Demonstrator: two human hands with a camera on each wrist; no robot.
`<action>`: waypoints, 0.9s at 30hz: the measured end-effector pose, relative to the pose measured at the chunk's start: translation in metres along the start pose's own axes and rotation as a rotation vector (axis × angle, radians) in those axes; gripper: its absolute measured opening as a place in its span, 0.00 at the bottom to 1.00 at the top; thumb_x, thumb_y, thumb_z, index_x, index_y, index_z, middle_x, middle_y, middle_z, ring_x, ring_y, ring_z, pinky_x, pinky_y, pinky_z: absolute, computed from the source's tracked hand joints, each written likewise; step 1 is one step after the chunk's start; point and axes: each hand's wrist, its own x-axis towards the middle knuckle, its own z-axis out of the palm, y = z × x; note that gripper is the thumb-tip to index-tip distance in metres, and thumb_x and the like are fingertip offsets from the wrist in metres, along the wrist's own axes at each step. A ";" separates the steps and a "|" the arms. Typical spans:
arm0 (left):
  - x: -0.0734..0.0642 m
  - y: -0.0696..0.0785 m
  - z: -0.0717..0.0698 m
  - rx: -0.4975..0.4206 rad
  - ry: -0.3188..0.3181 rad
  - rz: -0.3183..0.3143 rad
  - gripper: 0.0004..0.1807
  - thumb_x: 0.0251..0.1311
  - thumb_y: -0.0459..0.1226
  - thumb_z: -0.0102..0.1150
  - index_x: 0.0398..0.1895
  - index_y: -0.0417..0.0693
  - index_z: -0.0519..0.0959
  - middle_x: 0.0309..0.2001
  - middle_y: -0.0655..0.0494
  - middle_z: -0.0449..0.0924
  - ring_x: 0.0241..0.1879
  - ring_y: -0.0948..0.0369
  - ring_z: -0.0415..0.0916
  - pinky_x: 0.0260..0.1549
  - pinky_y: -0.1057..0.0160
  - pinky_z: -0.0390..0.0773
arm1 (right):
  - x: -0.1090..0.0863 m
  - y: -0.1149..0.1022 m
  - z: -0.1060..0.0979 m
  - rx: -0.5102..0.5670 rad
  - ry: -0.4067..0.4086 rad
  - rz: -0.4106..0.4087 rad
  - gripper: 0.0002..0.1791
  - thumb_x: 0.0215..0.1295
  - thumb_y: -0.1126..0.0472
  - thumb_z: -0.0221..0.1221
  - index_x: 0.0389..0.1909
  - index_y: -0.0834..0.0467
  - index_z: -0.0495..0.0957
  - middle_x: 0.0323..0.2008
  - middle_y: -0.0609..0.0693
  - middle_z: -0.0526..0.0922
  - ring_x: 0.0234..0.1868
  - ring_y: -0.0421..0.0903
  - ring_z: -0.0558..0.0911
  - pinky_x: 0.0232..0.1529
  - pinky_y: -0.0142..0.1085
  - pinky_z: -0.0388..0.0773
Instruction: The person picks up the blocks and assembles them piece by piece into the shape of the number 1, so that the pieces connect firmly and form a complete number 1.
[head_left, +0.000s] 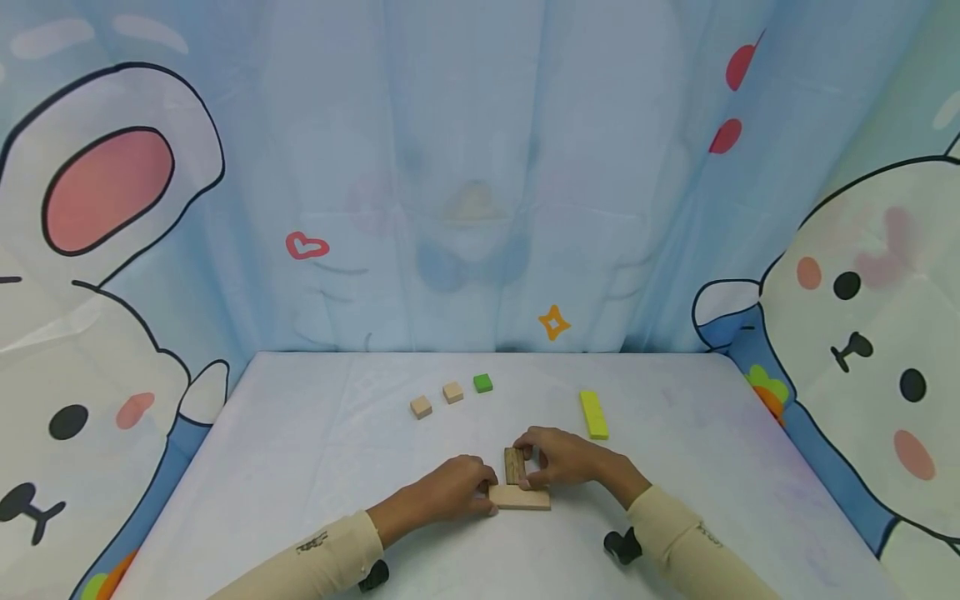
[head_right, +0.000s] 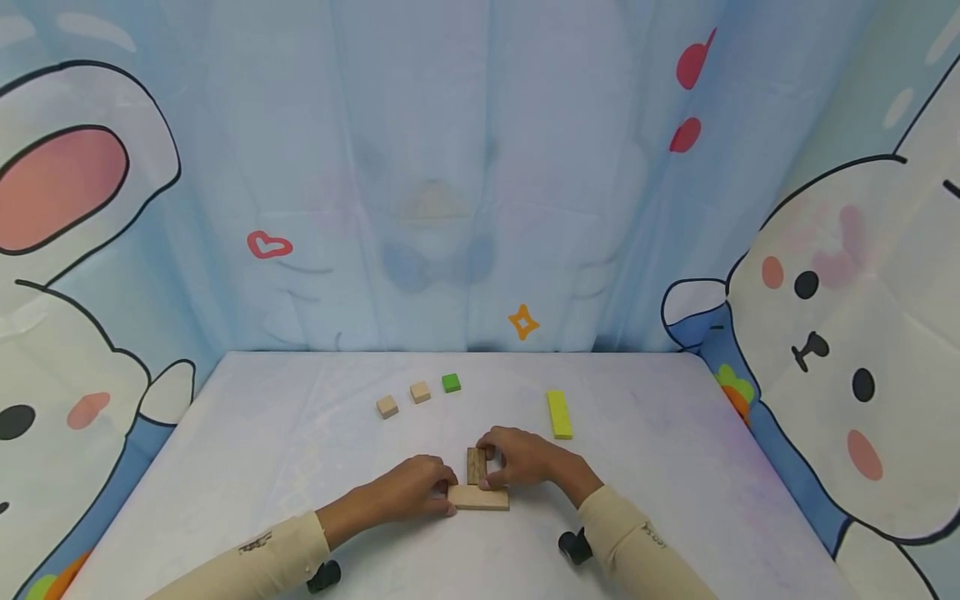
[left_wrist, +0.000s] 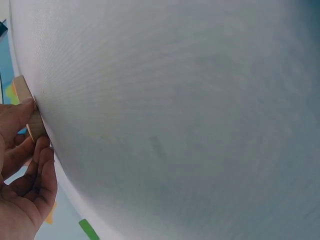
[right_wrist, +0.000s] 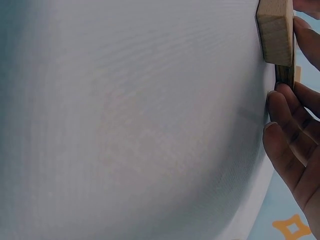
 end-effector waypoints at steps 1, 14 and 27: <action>0.000 0.000 0.000 0.001 0.000 0.000 0.18 0.57 0.43 0.73 0.48 0.45 0.85 0.35 0.63 0.82 0.31 0.74 0.69 0.36 0.75 0.74 | 0.000 0.000 0.000 0.002 0.000 -0.002 0.32 0.58 0.47 0.72 0.59 0.58 0.77 0.39 0.40 0.75 0.33 0.39 0.72 0.33 0.32 0.70; 0.000 0.001 0.000 0.002 0.002 0.000 0.18 0.57 0.43 0.73 0.48 0.45 0.85 0.34 0.63 0.82 0.31 0.74 0.68 0.35 0.75 0.74 | -0.001 0.004 0.000 0.019 -0.002 -0.022 0.29 0.60 0.50 0.70 0.59 0.58 0.77 0.40 0.41 0.76 0.34 0.38 0.72 0.34 0.31 0.71; 0.000 0.000 0.001 0.017 0.002 -0.002 0.18 0.57 0.44 0.73 0.48 0.46 0.85 0.34 0.64 0.81 0.30 0.74 0.68 0.35 0.75 0.74 | -0.002 0.005 0.000 0.003 0.027 -0.043 0.27 0.62 0.48 0.68 0.58 0.57 0.78 0.39 0.40 0.77 0.35 0.37 0.72 0.35 0.30 0.71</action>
